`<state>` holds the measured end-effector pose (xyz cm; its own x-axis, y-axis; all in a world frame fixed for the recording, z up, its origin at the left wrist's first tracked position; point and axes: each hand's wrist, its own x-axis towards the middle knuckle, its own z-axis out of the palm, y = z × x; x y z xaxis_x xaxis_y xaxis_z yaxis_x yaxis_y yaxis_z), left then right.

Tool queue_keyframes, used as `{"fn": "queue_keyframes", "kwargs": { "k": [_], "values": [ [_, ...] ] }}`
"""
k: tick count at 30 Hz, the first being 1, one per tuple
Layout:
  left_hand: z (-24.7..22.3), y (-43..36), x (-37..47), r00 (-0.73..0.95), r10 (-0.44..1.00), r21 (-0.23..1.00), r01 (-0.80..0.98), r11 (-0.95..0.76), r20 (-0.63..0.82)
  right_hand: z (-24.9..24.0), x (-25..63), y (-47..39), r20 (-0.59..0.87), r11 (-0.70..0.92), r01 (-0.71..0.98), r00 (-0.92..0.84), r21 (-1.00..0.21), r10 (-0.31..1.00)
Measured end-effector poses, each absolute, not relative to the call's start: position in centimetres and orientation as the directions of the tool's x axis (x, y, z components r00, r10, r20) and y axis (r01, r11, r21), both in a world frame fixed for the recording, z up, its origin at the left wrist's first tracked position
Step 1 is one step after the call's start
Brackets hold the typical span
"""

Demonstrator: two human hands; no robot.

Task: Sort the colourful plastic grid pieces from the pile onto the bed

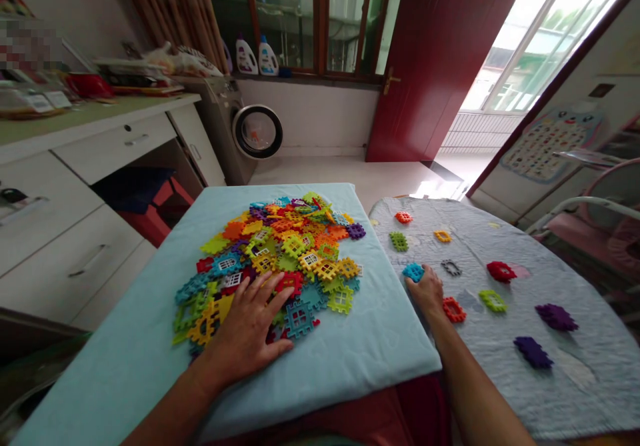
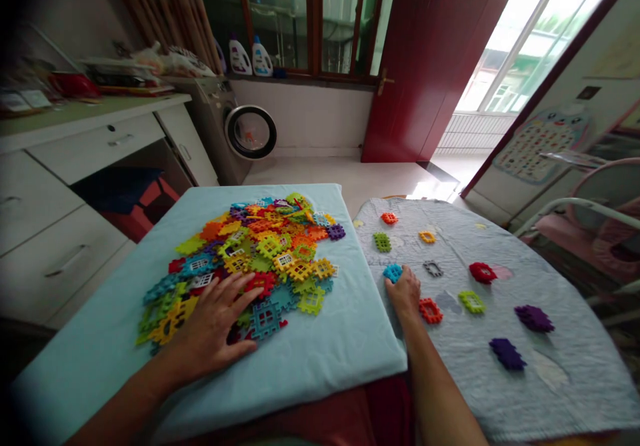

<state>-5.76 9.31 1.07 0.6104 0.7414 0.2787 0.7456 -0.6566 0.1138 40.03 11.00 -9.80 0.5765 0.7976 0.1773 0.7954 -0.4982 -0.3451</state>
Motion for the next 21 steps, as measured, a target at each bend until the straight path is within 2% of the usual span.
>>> {"fn": "queue_keyframes", "kwargs": {
  "k": [3,10,13,15,18,21],
  "values": [
    [0.9,9.4,-5.5,0.584,0.762,0.132,0.763,-0.633,0.279,-10.2,40.3,11.2,0.197,-0.503,0.787,0.59,-0.358,0.783],
    [1.1,9.7,-5.2,0.569,0.773,0.18,0.76,-0.625,0.283,-9.4,40.5,11.3,0.125,-0.571,0.751,0.635,-0.331,0.763],
    [0.9,9.6,-5.3,0.569,0.769,0.192,0.753,-0.63,0.293,-7.2,40.8,11.8,0.172,-0.564,0.727,0.66,-0.391,0.732],
    [0.7,9.6,-5.4,0.571,0.763,0.197,0.746,-0.636,0.302,-4.9,40.4,12.2,0.235,-0.458,0.76,0.603,-0.462,0.763],
    [0.4,9.7,-5.6,0.575,0.755,0.211,0.733,-0.647,0.315,-1.1,37.7,12.8,0.284,-0.214,0.787,0.44,-0.579,0.852],
    [0.4,9.7,-5.6,0.572,0.749,0.228,0.723,-0.653,0.334,1.6,33.1,13.3,0.35,0.021,0.771,0.264,-0.636,0.899]
  ]
}}
